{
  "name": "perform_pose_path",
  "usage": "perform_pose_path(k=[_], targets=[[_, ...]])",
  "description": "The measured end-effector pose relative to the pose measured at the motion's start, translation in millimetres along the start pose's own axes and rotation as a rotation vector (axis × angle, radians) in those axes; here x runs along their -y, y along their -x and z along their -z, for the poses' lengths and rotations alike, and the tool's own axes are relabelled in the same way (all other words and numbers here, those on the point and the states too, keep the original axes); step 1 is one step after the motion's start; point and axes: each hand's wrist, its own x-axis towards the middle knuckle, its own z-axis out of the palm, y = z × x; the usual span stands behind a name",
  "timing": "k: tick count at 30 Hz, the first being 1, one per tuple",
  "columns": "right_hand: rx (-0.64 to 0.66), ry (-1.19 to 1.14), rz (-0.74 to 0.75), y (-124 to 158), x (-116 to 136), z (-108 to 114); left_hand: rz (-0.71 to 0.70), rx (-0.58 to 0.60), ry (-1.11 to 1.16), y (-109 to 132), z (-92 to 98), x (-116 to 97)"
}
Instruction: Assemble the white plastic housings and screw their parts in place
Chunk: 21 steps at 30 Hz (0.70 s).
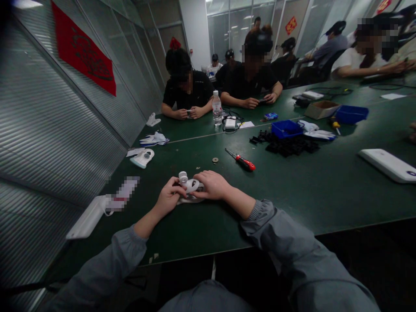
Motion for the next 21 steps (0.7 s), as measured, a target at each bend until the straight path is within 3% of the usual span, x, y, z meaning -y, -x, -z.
perform_pose_path(k=[7,21], targets=[[0.0,0.003,-0.005,-0.2,0.4,-0.5,0.002,0.061,0.058,0.1,2.5,2.2],[0.005,-0.019,0.005,0.3,0.0,1.5,0.002,0.071,0.007,-1.0,4.2,-2.2]])
